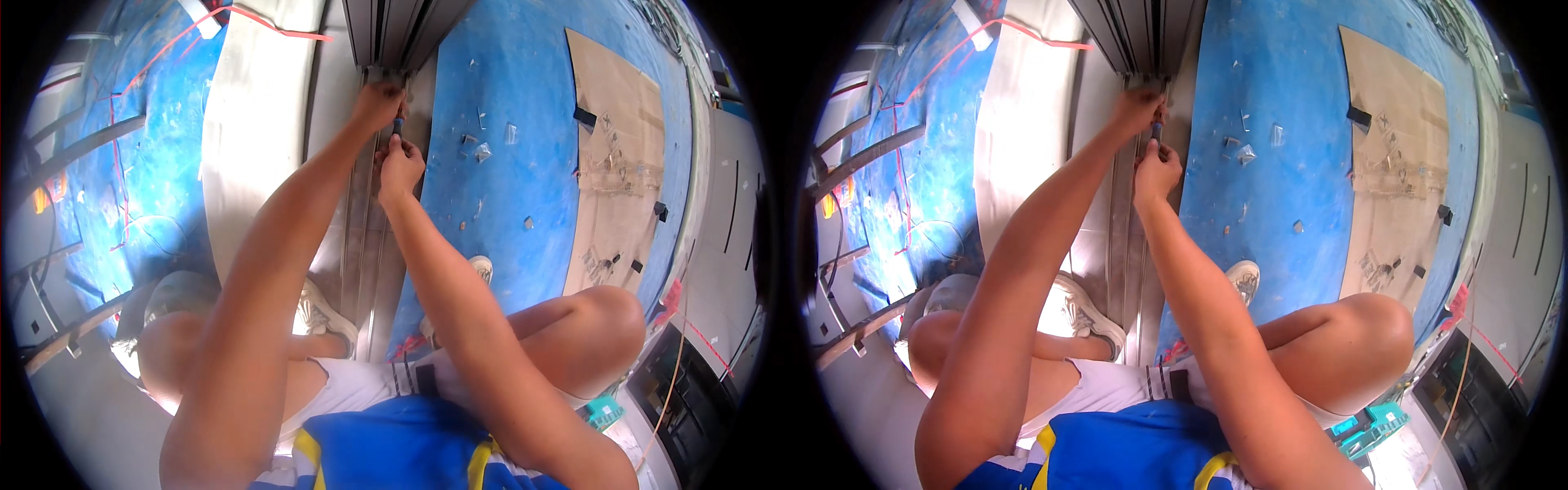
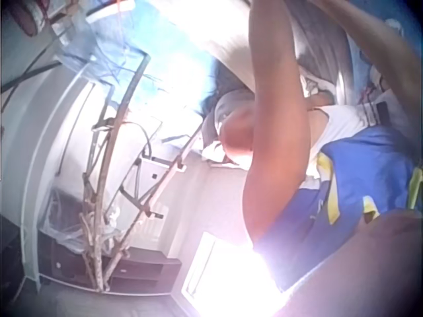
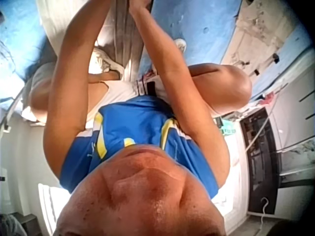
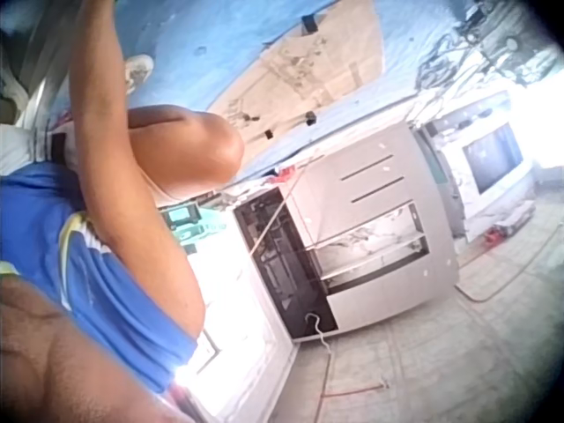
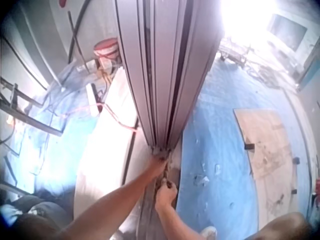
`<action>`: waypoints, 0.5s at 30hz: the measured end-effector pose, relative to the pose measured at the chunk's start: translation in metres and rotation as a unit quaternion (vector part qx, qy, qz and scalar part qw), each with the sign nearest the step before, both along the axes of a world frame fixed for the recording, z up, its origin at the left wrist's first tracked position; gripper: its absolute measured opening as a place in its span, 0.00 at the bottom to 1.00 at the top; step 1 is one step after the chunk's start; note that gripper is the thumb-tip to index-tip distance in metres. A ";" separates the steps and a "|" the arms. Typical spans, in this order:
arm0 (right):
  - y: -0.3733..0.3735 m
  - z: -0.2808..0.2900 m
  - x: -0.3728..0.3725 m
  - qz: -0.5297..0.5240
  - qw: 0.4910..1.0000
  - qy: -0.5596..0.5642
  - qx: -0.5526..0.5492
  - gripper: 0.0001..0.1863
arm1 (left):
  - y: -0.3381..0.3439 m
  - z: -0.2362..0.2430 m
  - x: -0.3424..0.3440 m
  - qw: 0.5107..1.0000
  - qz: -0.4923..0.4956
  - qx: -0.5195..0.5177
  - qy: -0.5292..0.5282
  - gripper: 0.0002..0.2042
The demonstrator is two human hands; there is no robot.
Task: The person installs hinges onto a cabinet door by positioning the hinge plates and securing them with a screwdriver, then retrieves additional hardware from a tool case to complete the assembly.
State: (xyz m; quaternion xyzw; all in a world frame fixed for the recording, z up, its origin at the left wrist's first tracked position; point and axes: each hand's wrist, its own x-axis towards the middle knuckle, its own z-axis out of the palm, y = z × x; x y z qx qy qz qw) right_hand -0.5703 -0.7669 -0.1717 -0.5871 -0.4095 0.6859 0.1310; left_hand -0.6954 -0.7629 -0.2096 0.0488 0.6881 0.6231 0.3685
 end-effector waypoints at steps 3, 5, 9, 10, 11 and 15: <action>0.002 0.000 0.000 -0.032 0.999 0.025 -0.012 0.12 | 0.003 0.005 0.001 1.000 0.000 0.020 -0.013 0.10; 0.000 0.003 -0.001 -0.032 0.999 0.025 -0.006 0.12 | 0.002 0.006 -0.001 0.999 0.017 0.006 -0.027 0.10; 0.000 0.008 0.001 -0.001 0.999 0.017 -0.031 0.12 | 0.001 0.004 -0.002 1.000 0.013 0.004 -0.028 0.09; 0.000 0.007 0.000 -0.017 0.999 0.020 -0.022 0.12 | 0.002 0.003 -0.002 0.999 0.014 0.005 -0.033 0.09; -0.001 0.008 -0.001 -0.032 0.999 0.022 -0.015 0.12 | 0.001 0.002 -0.003 0.999 0.016 0.004 -0.039 0.09; 0.001 0.008 0.001 0.003 0.999 0.014 -0.032 0.13 | -0.001 -0.001 -0.005 0.999 0.007 -0.005 -0.046 0.09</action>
